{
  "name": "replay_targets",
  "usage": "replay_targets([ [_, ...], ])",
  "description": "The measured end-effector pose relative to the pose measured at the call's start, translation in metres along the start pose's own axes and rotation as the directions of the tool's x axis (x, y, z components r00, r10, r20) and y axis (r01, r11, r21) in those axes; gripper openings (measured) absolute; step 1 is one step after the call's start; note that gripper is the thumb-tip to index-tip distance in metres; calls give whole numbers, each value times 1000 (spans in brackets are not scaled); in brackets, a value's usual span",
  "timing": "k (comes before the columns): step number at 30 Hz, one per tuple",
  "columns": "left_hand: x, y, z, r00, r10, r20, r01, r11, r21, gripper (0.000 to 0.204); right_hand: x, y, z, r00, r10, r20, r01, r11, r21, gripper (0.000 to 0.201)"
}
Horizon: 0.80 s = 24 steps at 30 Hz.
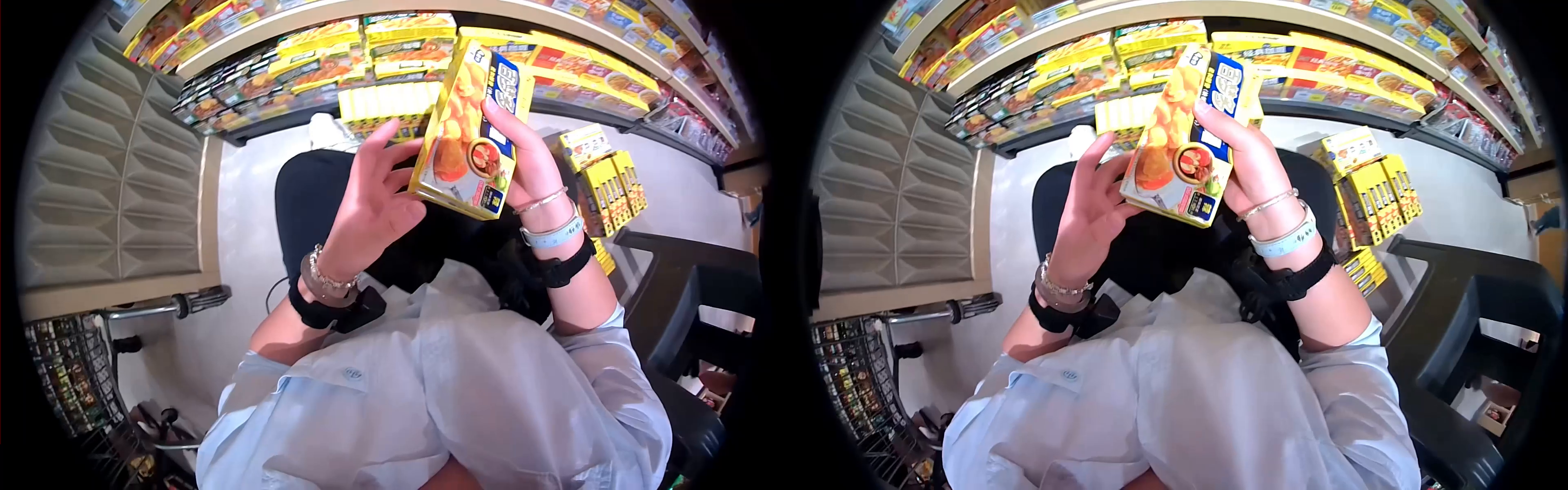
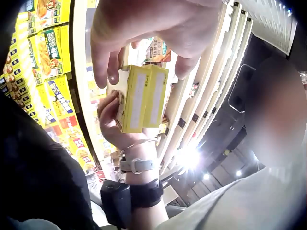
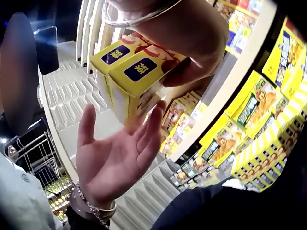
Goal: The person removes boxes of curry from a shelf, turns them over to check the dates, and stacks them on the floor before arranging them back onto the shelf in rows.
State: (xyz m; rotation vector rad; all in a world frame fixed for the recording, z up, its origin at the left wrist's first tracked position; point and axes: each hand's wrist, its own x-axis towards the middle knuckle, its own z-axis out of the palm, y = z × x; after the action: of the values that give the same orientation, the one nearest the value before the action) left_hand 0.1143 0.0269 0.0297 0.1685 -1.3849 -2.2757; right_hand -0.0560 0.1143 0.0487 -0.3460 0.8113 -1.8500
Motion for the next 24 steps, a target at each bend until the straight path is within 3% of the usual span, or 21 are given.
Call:
replay_targets([
  [3,-9,0,0,998,36,46,-37,999,25,81,0,16,-1,983,179,41,-184,960,211,33],
  [4,-12,0,1,999,29,45,-30,999,28,81,0,20,-2,983,180,40,-185,958,218,33],
  [6,-16,-4,6,995,78,58,-89,972,216,80,-2,25,-7,938,333,101,-346,866,360,34],
  [7,-17,-8,9,998,50,-25,-41,962,269,85,-4,26,-11,914,366,176,-406,820,403,35],
  [8,-17,-11,9,999,43,-24,-35,962,270,85,-5,29,-12,915,365,173,-404,819,409,35],
  [9,-13,-13,7,972,234,22,-204,796,570,90,-5,32,-14,903,382,195,-429,792,434,35],
  [10,-10,-16,7,910,394,127,-332,512,792,94,-5,35,-15,890,401,217,-455,766,454,36],
  [11,-9,-16,10,906,397,148,-316,400,860,105,-6,39,-16,896,379,232,-444,767,463,37],
  [12,-6,-23,10,904,404,138,-312,406,859,105,-7,43,-17,893,388,228,-451,768,455,37],
  [14,0,-41,7,818,561,126,-422,437,794,105,-10,52,-16,893,385,233,-450,752,481,37],
  [16,6,-46,4,791,603,102,-451,463,763,101,-15,57,-11,901,407,148,-428,784,450,37],
  [18,9,-48,0,718,670,187,-542,370,755,97,-17,61,-13,832,474,288,-554,685,473,42],
  [20,7,-46,-1,710,684,167,-541,378,751,92,-19,59,-19,810,528,255,-586,706,399,46],
  [22,1,-39,-2,762,618,192,-527,419,740,91,-24,57,-12,827,562,26,-561,827,-33,56],
  [23,-2,-38,-4,765,616,188,-521,421,743,91,-33,49,1,811,557,-181,-583,794,-172,67],
  [24,-4,-36,-5,785,594,176,-500,440,746,89,-33,46,-7,808,561,-179,-587,791,-170,67],
])
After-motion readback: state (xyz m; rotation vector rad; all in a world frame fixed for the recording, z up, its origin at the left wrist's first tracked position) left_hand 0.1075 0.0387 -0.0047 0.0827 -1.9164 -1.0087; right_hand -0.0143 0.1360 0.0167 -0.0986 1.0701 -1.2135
